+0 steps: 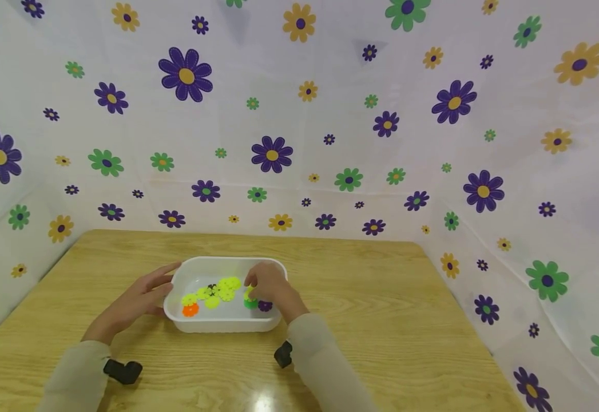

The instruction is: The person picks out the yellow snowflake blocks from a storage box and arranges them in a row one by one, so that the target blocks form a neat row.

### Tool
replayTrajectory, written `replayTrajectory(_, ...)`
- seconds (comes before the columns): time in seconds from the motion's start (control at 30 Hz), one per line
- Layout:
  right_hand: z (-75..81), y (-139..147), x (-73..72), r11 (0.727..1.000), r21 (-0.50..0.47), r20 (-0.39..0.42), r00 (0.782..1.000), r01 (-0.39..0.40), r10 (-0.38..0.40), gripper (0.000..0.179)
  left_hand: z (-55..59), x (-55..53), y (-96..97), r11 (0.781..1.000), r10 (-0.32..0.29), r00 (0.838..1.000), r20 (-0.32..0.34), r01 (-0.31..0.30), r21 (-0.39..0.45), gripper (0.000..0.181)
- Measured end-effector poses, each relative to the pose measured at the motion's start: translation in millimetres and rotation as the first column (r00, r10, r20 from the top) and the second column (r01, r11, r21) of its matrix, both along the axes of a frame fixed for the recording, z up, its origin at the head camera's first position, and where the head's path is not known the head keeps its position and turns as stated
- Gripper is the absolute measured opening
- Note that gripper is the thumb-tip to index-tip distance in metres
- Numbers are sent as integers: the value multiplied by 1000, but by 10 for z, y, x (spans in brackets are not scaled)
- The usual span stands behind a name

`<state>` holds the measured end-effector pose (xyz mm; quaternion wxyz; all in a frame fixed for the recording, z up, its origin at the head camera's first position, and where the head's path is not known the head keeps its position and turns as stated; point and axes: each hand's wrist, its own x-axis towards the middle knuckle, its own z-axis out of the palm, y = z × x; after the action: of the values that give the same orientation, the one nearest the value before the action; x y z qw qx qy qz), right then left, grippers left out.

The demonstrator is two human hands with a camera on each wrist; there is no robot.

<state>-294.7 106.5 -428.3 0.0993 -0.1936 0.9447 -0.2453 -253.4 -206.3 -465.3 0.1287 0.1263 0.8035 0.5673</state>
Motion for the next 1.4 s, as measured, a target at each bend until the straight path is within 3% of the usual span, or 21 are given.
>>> replayTrajectory(0.23, -75, -24, 18, 1000, -11, 30, 1000, -1, 1, 19, -13, 18, 1, 1000, 0, 1000, 14, 0, 5, 64)
replayTrajectory(0.77, -9, -37, -35, 1000, 24, -16, 1000, -1, 2, 9, 95, -10, 5, 1000, 6, 1000, 0, -6, -23, 63)
replayTrajectory(1.17, 194, 141, 42, 985, -166, 80, 997, 37, -24, 8, 35, -10, -18, 1000, -12, 1000, 16, 12, 15, 63)
replayTrajectory(1.4, 327, 292, 101, 962, -254, 126, 990, 101, -71, 11, 25, 2, -29, 1000, 0, 1000, 14, 0, -17, 63)
